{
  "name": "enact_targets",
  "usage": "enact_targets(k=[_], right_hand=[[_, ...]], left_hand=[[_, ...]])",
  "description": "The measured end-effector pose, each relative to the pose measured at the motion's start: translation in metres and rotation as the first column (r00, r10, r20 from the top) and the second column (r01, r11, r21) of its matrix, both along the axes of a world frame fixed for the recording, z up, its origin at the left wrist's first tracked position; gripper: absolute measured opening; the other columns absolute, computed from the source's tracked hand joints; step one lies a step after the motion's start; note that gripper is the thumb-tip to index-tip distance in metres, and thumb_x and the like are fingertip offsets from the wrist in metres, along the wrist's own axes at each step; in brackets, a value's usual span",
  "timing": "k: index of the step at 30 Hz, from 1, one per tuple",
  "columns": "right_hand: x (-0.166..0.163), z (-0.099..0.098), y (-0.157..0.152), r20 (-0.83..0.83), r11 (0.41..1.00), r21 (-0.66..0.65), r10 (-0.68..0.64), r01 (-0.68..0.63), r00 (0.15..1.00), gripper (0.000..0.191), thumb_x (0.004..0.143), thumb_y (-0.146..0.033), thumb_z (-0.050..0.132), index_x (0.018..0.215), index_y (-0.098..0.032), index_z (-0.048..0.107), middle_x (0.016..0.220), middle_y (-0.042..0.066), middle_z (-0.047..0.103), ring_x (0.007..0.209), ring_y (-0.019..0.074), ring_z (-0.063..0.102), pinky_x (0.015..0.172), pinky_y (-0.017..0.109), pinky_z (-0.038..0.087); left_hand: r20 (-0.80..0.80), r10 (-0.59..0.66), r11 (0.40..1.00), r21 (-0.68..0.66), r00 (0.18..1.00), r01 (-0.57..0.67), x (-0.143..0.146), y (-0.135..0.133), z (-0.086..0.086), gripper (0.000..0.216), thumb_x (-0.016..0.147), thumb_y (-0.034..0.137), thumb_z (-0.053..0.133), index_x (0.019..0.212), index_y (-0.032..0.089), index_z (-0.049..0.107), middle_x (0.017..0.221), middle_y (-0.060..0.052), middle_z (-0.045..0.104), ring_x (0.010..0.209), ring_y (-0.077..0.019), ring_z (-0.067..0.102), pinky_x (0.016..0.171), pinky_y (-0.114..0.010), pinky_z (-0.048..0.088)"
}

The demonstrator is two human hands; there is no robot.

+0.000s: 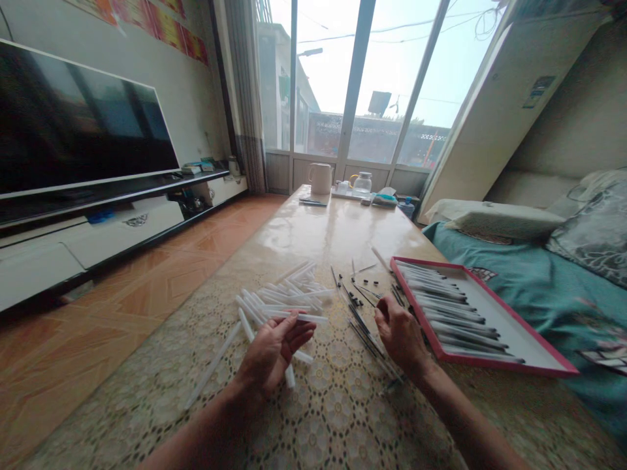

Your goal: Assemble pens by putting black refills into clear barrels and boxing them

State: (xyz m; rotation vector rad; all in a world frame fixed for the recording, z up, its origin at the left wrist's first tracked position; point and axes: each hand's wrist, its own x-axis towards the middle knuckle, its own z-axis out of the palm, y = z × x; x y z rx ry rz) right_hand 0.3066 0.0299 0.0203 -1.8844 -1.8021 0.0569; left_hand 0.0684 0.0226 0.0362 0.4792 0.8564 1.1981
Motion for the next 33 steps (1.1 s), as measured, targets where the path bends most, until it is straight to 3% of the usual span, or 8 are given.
enact_targets(k=[3,6,22,29,33], right_hand=[[-0.008,0.005,-0.013,-0.299,0.981,0.141,0.174,-0.137,0.938,0.015,0.086,-0.022,0.043,0.091,-0.018,0.056,0.072,0.002,0.062,0.065,0.0163,0.059,0.062,0.025,0.042],[-0.019,0.008,-0.024,-0.404,0.953,0.255,0.260,-0.164,0.877,0.014,0.084,-0.024,0.045,0.085,-0.018,0.058,0.072,0.002,0.061,0.070,0.0166,0.058,0.065,0.026,0.044],[-0.033,0.016,-0.038,-0.429,0.925,0.308,0.345,-0.224,0.835,0.013,0.082,-0.020,0.047,0.077,-0.019,0.059,0.066,0.000,0.058,0.062,0.0135,0.053,0.058,0.023,0.042],[-0.039,0.011,-0.038,-0.462,0.941,0.226,0.332,-0.253,0.823,0.009,0.084,-0.024,0.048,0.085,-0.019,0.055,0.061,-0.004,0.048,0.056,0.0118,0.047,0.053,0.022,0.038],[-0.044,0.009,-0.042,-0.557,0.913,0.152,0.396,-0.379,0.730,0.020,0.091,-0.032,0.040,0.103,-0.019,0.050,0.060,-0.006,0.043,0.052,0.0109,0.044,0.051,0.022,0.036]], left_hand=[[0.012,0.064,0.998,-0.029,0.998,-0.064,0.000,0.002,0.000,0.013,0.085,0.011,0.056,0.073,0.012,0.063,0.069,-0.008,0.073,0.066,-0.0146,0.071,0.065,-0.022,0.058],[0.017,0.103,0.994,-0.045,0.995,-0.102,0.000,0.005,-0.001,0.018,0.087,0.011,0.053,0.072,0.012,0.061,0.069,-0.009,0.073,0.065,-0.0141,0.071,0.065,-0.022,0.058],[-0.011,0.130,0.990,-0.049,0.991,-0.131,0.000,0.008,-0.004,0.019,0.088,0.010,0.051,0.071,0.012,0.059,0.067,-0.009,0.072,0.061,-0.0141,0.070,0.062,-0.022,0.059],[-0.014,-0.028,0.999,0.040,0.999,0.029,0.004,0.001,-0.007,0.004,0.078,0.014,0.066,0.077,0.013,0.062,0.068,-0.006,0.072,0.065,-0.0163,0.071,0.064,-0.024,0.057],[-0.032,-0.237,0.967,0.088,0.971,0.239,0.008,-0.002,-0.016,0.018,0.070,0.019,0.076,0.082,0.011,0.066,0.069,-0.007,0.072,0.064,-0.0164,0.070,0.062,-0.023,0.056]])
